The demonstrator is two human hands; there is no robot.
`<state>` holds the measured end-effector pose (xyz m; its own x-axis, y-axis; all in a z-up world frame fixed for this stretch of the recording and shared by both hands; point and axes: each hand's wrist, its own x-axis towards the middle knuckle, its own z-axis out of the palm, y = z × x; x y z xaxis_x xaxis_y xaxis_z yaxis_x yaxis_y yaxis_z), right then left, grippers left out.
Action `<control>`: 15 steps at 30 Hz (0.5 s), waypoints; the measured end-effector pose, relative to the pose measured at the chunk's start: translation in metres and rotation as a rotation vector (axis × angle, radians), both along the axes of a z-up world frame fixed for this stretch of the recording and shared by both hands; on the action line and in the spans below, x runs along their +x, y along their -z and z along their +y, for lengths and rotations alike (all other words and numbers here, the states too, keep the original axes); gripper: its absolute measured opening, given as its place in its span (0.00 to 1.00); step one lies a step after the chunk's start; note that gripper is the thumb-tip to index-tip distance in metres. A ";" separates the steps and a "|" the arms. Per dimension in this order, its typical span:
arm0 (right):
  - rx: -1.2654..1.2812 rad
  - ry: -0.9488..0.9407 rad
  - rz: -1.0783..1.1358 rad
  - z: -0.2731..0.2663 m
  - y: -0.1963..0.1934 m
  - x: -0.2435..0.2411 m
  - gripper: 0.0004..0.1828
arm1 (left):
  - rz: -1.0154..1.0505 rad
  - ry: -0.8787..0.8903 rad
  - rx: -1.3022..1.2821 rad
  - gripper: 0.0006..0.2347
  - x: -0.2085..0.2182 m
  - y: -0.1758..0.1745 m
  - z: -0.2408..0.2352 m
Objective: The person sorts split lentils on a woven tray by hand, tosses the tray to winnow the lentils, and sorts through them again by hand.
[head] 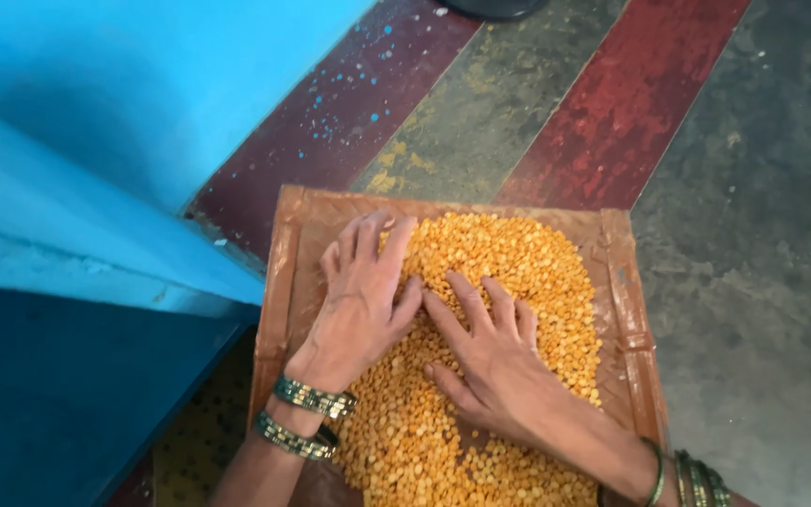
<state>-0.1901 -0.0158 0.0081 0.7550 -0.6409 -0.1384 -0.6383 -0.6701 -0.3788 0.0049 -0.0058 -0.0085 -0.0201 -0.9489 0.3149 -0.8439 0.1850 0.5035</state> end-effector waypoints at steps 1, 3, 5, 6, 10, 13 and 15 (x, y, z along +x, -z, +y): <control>0.016 -0.024 -0.005 0.001 0.000 -0.001 0.43 | -0.005 0.003 0.007 0.26 0.001 0.002 0.001; 0.045 -0.072 -0.012 0.005 -0.002 -0.003 0.40 | -0.013 0.008 0.018 0.25 0.000 0.005 0.000; 0.072 -0.120 -0.017 0.011 -0.006 -0.004 0.36 | -0.011 0.011 0.008 0.25 0.001 0.007 0.000; 0.083 -0.144 -0.022 0.014 -0.007 -0.004 0.35 | -0.011 0.014 0.002 0.25 0.001 0.008 0.000; 0.135 -0.223 -0.071 0.024 -0.012 -0.009 0.27 | -0.010 0.024 -0.003 0.26 0.003 0.015 0.002; 0.212 -0.248 -0.049 0.013 -0.015 -0.019 0.22 | -0.022 0.010 -0.021 0.26 0.003 0.023 0.003; 0.225 -0.249 -0.043 0.007 -0.018 -0.026 0.21 | -0.038 0.008 -0.016 0.25 0.002 0.025 0.002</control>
<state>-0.2166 -0.0086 0.0261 0.8929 -0.3930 -0.2197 -0.4454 -0.7000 -0.5582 0.0072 -0.0034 -0.0338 -0.0404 -0.9435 0.3290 -0.8610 0.2000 0.4677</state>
